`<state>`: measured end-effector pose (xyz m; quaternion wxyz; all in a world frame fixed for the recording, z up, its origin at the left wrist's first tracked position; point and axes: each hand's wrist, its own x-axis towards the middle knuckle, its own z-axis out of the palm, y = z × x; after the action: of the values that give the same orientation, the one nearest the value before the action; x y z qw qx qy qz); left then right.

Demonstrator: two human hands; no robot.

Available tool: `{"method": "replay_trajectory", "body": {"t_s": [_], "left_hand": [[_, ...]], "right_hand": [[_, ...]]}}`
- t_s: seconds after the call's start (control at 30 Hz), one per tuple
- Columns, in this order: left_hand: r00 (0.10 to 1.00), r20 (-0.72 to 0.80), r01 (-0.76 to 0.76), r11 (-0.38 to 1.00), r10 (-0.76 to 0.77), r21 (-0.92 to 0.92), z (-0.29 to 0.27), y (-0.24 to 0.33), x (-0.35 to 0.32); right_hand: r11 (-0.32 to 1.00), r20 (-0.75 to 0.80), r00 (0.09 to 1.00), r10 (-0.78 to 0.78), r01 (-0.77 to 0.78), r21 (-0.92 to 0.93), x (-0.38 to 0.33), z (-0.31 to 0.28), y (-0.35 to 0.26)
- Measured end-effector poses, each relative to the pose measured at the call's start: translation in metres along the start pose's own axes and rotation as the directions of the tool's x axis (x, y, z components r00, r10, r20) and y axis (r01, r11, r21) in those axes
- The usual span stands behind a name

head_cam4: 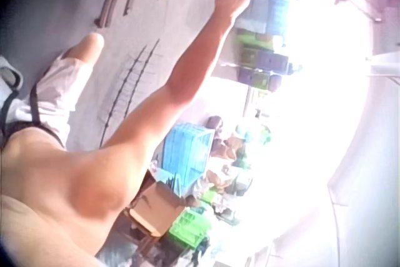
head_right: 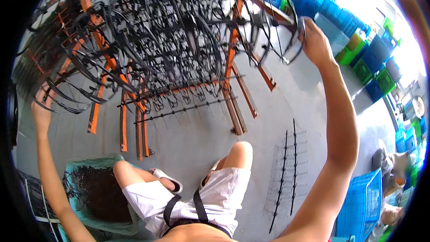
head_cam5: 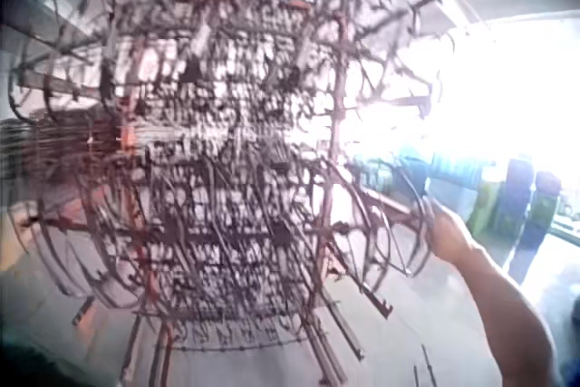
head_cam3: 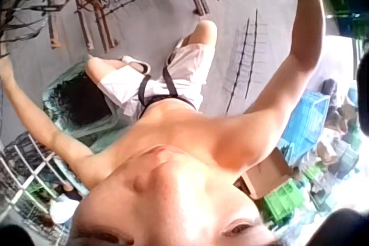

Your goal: The person sits on the floor and repeatedly picks up black wire loops from a basket. They attach each loop to a horizontal metal rod on a large orange rack using pliers to secure them in place.

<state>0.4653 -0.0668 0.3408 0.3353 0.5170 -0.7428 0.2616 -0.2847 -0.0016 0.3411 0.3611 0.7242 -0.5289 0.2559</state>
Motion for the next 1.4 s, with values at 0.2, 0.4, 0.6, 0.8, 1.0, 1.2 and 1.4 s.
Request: {"method": "replay_trajectory", "body": {"t_s": [0.2, 0.4, 0.6, 0.8, 1.0, 1.2, 1.4], "left_hand": [[0.973, -0.134, -0.166, 0.975, 0.186, 0.148, 0.017, -0.069, -0.002], [0.987, -0.117, -0.091, 0.98, 0.112, 0.174, 0.039, -0.143, -0.014], [0.987, -0.162, -0.005, 0.998, 0.015, 0.061, 0.02, -0.072, -0.02], [0.936, -0.136, 0.264, 0.902, -0.325, -0.342, 0.061, 0.056, -0.181], [0.466, 0.828, 0.771, 0.603, -0.313, -0.206, 0.172, 0.154, -0.278], [0.204, 0.956, 0.87, 0.487, -0.21, -0.079, 0.245, 0.171, -0.248], [0.07, 0.94, 0.861, 0.496, -0.334, 0.113, 0.283, 0.164, -0.23]], "right_hand": [[0.594, 0.051, 0.595, 0.802, -0.784, -0.184, 0.031, 0.043, -0.071], [0.537, -0.403, 0.615, 0.678, -0.789, -0.299, 0.085, 0.093, -0.137], [0.891, -0.651, 0.71, 0.268, -0.439, -0.112, -0.066, 0.062, -0.039], [0.58, 0.171, 0.707, 0.687, -0.674, 0.457, -0.253, 0.173, -0.165], [0.053, 0.88, 0.198, 0.431, -0.98, 0.194, -0.302, 0.38, -0.237], [-0.434, 0.848, -0.167, 0.503, -0.897, 0.081, -0.261, 0.493, -0.259], [-0.503, 0.825, -0.201, 0.529, -0.857, 0.113, -0.243, 0.517, -0.263]]}}
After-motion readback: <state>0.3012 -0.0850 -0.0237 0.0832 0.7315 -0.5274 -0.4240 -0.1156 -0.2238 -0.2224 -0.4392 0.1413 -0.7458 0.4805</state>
